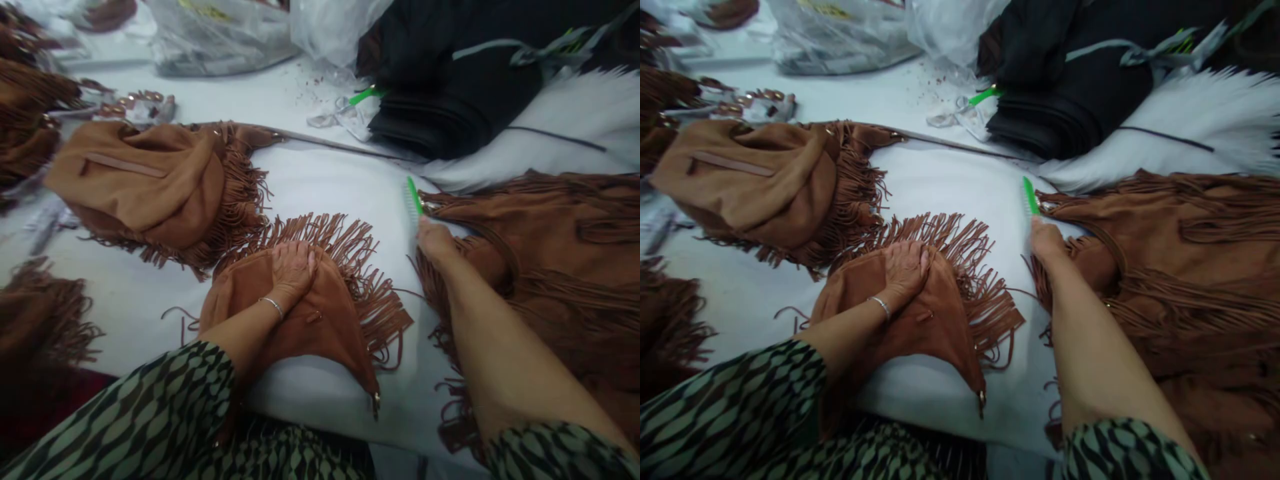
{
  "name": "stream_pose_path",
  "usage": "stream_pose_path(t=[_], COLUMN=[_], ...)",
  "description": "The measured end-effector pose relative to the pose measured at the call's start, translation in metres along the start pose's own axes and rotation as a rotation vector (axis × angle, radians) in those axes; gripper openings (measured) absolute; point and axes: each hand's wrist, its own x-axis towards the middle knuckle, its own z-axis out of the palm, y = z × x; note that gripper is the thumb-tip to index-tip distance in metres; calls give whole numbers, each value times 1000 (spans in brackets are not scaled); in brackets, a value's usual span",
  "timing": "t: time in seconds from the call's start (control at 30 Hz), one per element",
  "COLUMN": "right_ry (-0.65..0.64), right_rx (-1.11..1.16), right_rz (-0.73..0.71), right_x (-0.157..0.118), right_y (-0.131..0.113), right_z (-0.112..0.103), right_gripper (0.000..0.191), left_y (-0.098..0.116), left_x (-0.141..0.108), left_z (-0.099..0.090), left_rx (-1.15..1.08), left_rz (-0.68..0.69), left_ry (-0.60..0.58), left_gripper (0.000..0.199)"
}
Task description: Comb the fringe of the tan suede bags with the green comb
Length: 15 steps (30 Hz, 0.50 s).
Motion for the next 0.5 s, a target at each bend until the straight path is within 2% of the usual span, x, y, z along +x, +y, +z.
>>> stream_pose_path(t=[0.07, 0.13, 0.23, 0.3, 0.37, 0.43, 0.5], right_ry=[-5, -38, -107, -168, -255, -314, -300], right_rx=[94, 177, 252, 281, 342, 279, 73], right_rz=[21, 5, -75, -153, -225, -224, -142], right_x=[-1, -26, -100, -156, -199, -217, -210], right_y=[-3, -4, 3, 10, 17, 20, 20], right_z=[-6, -2, 25, 53, 80, 98, 102], right_gripper=[85, 85, 74, 66, 62, 59, 54], left_y=[0, 0, 0, -1, -1, -2, -1], left_x=[0, 0, -1, -1, -1, -1, -1], left_z=[0, -1, -1, -1, -2, -2, -3], left_rx=[16, 19, 6, -7, -17, -22, -15], left_rz=[8, 14, 18, 25, 34, 41, 40], left_ry=[6, 12, 23, 29, 30, 17, -4], left_gripper=[27, 27, 26, 26, 27, 28, 28])
